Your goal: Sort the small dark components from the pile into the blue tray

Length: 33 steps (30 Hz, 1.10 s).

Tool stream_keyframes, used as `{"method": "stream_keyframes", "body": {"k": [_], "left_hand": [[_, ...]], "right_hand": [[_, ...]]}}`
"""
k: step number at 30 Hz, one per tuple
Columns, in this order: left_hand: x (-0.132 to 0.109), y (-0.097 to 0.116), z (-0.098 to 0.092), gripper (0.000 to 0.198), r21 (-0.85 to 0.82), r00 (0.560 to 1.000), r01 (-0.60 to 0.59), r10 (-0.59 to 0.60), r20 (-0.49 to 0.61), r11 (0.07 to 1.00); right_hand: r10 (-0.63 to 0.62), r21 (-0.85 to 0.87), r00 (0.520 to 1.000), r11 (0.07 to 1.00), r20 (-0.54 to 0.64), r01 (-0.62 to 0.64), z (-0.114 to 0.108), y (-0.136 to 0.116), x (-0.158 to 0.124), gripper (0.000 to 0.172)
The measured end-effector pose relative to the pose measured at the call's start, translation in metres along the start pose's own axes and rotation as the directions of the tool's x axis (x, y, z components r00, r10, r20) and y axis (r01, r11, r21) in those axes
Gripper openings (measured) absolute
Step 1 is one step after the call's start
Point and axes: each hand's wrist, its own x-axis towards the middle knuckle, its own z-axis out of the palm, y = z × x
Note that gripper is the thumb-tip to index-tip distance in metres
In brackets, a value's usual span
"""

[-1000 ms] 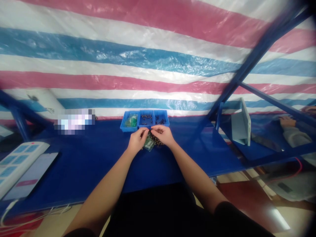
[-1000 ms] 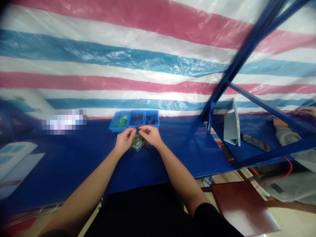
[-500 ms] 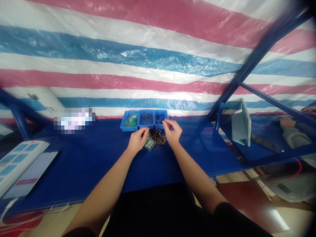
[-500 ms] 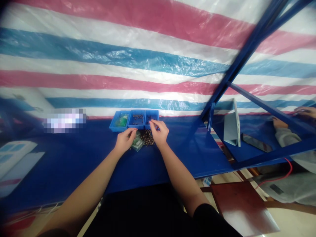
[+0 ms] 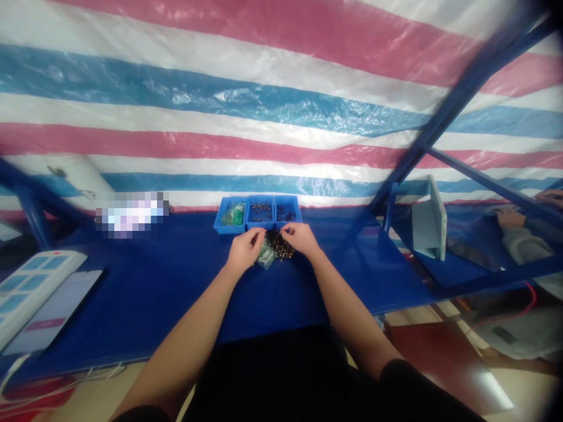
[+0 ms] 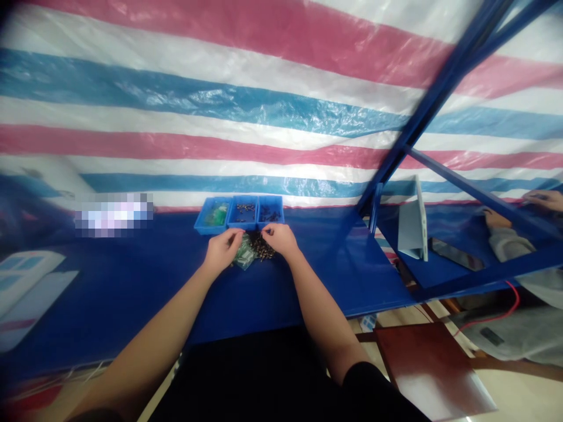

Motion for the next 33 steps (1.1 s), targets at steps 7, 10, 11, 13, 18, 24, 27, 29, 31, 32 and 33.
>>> {"method": "stream_keyframes", "body": {"k": [7, 10, 11, 13, 18, 24, 27, 29, 31, 32, 33], "left_hand": [[0.0, 0.001, 0.0, 0.027, 0.001, 1.0, 0.01, -0.01, -0.021, 1.0], [0.0, 0.001, 0.0, 0.026, 0.011, 1.0, 0.013, -0.013, -0.021, 1.0], [0.0, 0.001, 0.0, 0.027, 0.013, 1.0, 0.014, -0.014, -0.022, 1.0], [0.0, 0.001, 0.0, 0.027, 0.01, 1.0, 0.013, -0.013, -0.021, 1.0], [0.0, 0.001, 0.001, 0.028, 0.005, 1.0, 0.011, -0.011, -0.01, 1.0], [0.0, 0.001, 0.0, 0.028, -0.001, 1.0, 0.013, -0.013, 0.006, 1.0], [0.001, -0.002, 0.002, 0.028, 0.002, 1.0, -0.003, 0.003, 0.027, 1.0], [0.001, -0.005, 0.004, 0.028, 0.01, 0.999, -0.025, 0.025, 0.045, 1.0], [0.002, -0.007, 0.005, 0.03, 0.014, 0.998, -0.046, 0.045, 0.051, 0.999], [0.002, -0.008, 0.005, 0.03, 0.012, 0.997, -0.053, 0.052, 0.05, 0.999], [0.002, -0.008, 0.006, 0.029, 0.007, 0.997, -0.059, 0.058, 0.049, 0.998]], "right_hand": [[0.004, -0.22, 0.99, 0.975, 0.139, 0.027, 0.011, -0.005, -0.003, 0.026], [0.024, -0.279, 0.988, 0.96, 0.153, 0.02, 0.014, -0.007, -0.003, 0.028], [0.032, -0.292, 0.987, 0.956, 0.157, 0.015, 0.014, -0.007, -0.002, 0.028], [0.042, -0.307, 0.985, 0.952, 0.166, 0.011, 0.013, -0.007, -0.002, 0.029], [0.028, -0.29, 0.984, 0.957, 0.173, 0.024, 0.014, -0.007, -0.003, 0.025], [0.011, -0.248, 0.995, 0.969, 0.102, 0.015, 0.015, -0.007, -0.003, 0.023], [-0.03, -0.084, 0.999, 0.996, 0.029, 0.032, 0.015, -0.007, -0.003, 0.023], [-0.061, 0.071, 0.998, 0.996, -0.002, 0.061, 0.017, -0.008, -0.004, 0.025], [-0.1, 0.208, 0.995, 0.973, -0.011, 0.1, 0.018, -0.011, -0.005, 0.026], [-0.12, 0.256, 0.993, 0.959, -0.009, 0.118, 0.019, -0.012, -0.006, 0.026], [-0.137, 0.289, 0.991, 0.948, -0.004, 0.132, 0.02, -0.013, -0.007, 0.026]]}}
